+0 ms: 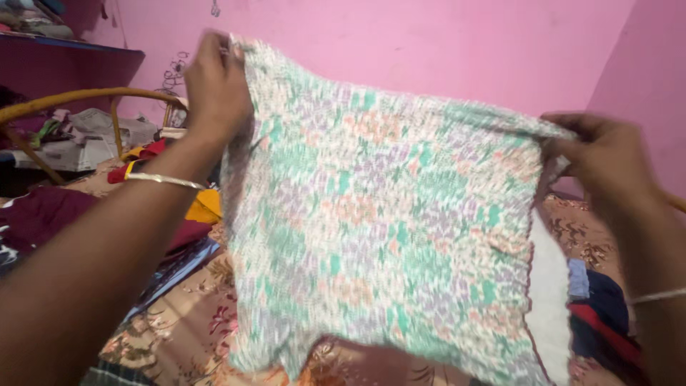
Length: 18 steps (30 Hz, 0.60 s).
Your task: The person folds a floral-patterned top and a light green pair of pants on a bed. They smooth and fold each item neatly, then place the folded top onto a stack of other folded clothes.
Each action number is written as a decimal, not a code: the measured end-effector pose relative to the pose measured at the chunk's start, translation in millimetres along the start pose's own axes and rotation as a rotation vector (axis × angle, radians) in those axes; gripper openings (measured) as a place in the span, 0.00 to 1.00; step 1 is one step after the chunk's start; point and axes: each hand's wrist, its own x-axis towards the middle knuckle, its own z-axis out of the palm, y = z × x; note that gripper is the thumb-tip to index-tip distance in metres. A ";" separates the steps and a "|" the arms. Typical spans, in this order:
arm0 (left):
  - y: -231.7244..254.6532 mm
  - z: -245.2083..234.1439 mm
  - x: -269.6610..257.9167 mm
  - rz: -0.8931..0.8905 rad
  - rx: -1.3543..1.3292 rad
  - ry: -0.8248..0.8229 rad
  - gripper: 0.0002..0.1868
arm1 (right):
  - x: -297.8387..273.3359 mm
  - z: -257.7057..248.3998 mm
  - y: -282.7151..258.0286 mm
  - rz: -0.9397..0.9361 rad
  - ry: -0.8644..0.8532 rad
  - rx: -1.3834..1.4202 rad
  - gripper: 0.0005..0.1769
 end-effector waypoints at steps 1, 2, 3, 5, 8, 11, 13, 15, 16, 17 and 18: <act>-8.2 7.8 -12.6 -0.023 0.046 -0.011 0.08 | 5.0 9.3 14.9 0.109 0.010 -0.110 0.23; -19.3 16.1 -26.4 -0.033 0.063 -0.026 0.08 | 9.7 23.5 33.1 0.054 -0.045 -0.093 0.22; -33.7 26.9 -41.2 -0.042 0.081 -0.043 0.09 | 13.3 36.3 54.6 0.002 -0.099 -0.075 0.21; -63.9 52.5 -73.6 -0.270 0.173 -0.180 0.13 | 11.8 68.9 103.8 0.150 -0.115 -0.304 0.20; -112.2 85.3 -121.1 -0.470 0.326 -0.482 0.25 | -6.8 122.7 176.2 0.091 -0.031 -0.516 0.26; -143.5 109.8 -175.4 -0.627 0.345 -0.756 0.46 | -54.1 179.2 231.3 -0.159 -0.041 -0.562 0.20; -146.9 110.4 -220.7 -0.561 0.303 -0.806 0.43 | -99.7 219.7 247.3 -0.076 -0.157 -0.375 0.29; -134.8 101.2 -264.2 -0.454 0.125 -0.850 0.35 | -143.6 253.9 242.1 -0.084 -0.387 -0.393 0.37; -122.9 95.2 -283.8 -0.445 0.189 -0.947 0.33 | -168.7 263.6 232.6 -0.172 -0.488 -0.443 0.38; -110.2 89.9 -296.6 -0.430 0.256 -1.036 0.31 | -184.7 273.3 218.6 -0.272 -0.583 -0.488 0.40; -94.5 80.2 -313.0 -0.405 0.314 -1.180 0.32 | -200.4 280.5 202.0 -0.173 -0.712 -0.571 0.43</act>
